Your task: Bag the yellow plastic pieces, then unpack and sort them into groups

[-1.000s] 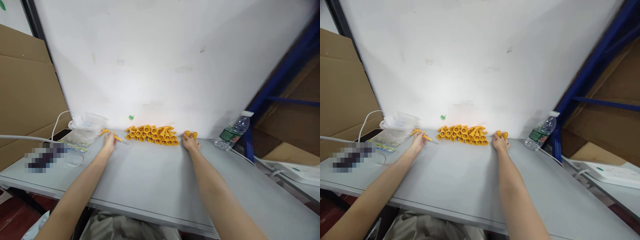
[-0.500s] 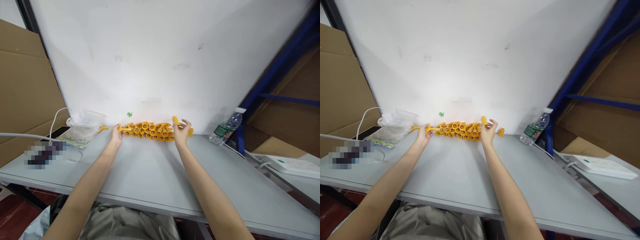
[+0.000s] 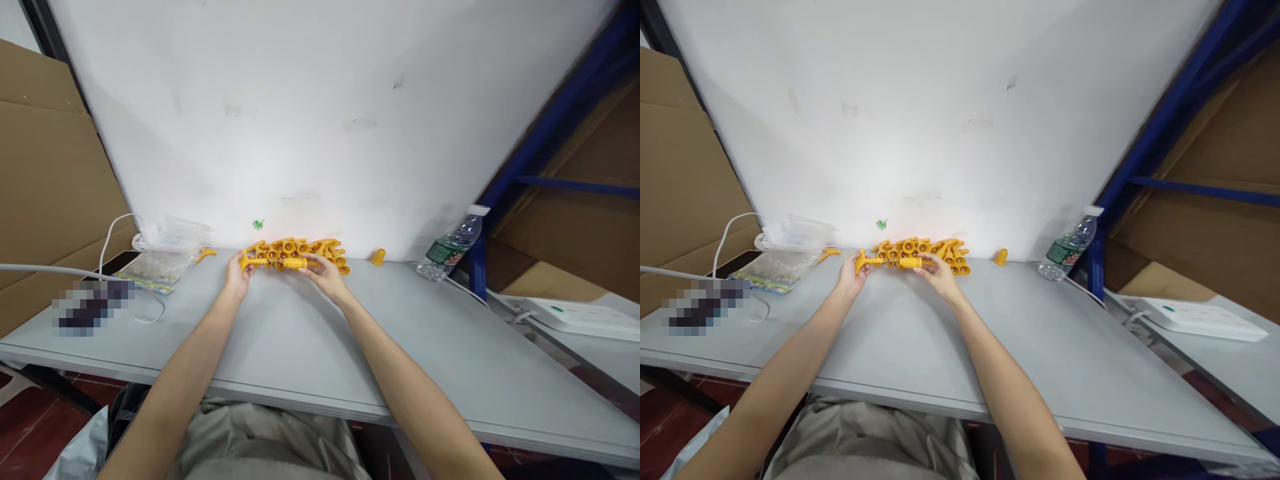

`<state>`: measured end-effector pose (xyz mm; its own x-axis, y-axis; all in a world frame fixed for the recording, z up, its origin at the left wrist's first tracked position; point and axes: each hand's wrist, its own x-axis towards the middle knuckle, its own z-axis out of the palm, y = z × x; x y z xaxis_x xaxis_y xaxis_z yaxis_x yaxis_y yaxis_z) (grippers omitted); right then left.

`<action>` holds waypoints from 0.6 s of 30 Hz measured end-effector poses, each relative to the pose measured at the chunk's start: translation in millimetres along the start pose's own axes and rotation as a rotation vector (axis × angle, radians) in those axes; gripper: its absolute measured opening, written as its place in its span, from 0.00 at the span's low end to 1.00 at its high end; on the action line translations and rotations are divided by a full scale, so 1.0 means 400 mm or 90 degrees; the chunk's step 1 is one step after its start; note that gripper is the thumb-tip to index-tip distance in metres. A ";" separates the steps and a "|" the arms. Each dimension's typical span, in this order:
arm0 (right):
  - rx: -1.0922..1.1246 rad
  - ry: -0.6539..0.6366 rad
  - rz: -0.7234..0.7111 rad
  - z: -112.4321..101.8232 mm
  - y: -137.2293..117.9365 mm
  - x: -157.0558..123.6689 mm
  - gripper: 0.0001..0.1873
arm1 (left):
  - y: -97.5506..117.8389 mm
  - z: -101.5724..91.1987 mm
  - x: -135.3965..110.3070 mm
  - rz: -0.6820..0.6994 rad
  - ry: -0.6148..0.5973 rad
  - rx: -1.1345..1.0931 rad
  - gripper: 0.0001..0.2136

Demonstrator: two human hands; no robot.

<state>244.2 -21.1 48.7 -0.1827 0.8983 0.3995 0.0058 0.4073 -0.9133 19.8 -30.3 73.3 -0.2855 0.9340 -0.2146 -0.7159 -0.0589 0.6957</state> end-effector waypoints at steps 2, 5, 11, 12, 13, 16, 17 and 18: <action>-0.004 0.010 -0.004 -0.003 -0.001 0.000 0.29 | 0.004 0.002 -0.006 0.001 -0.002 0.000 0.04; -0.008 0.000 -0.008 0.000 -0.003 -0.003 0.29 | 0.005 0.005 -0.014 0.007 -0.002 0.010 0.03; -0.060 -0.033 -0.007 0.024 -0.005 -0.013 0.27 | -0.036 0.010 -0.026 0.047 -0.082 0.101 0.05; -0.075 -0.026 -0.002 0.026 -0.006 -0.014 0.27 | -0.046 0.009 -0.026 0.057 -0.095 0.126 0.06; -0.092 -0.017 0.006 0.027 -0.006 -0.016 0.27 | -0.056 0.007 -0.023 0.072 -0.107 0.155 0.07; -0.118 -0.016 0.036 0.024 -0.011 -0.020 0.26 | -0.081 -0.008 -0.010 0.156 -0.144 0.283 0.11; -0.115 -0.023 0.044 0.022 -0.013 -0.021 0.26 | -0.086 -0.014 -0.004 0.192 -0.162 0.336 0.12; -0.106 -0.028 0.051 0.020 -0.015 -0.021 0.27 | -0.088 -0.021 0.002 0.232 -0.183 0.388 0.13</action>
<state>237.9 -32.5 50.1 -0.2184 0.9224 0.3187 0.1837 0.3596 -0.9149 39.5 -30.5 42.8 -0.1995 0.9528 0.2289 -0.1072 -0.2535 0.9614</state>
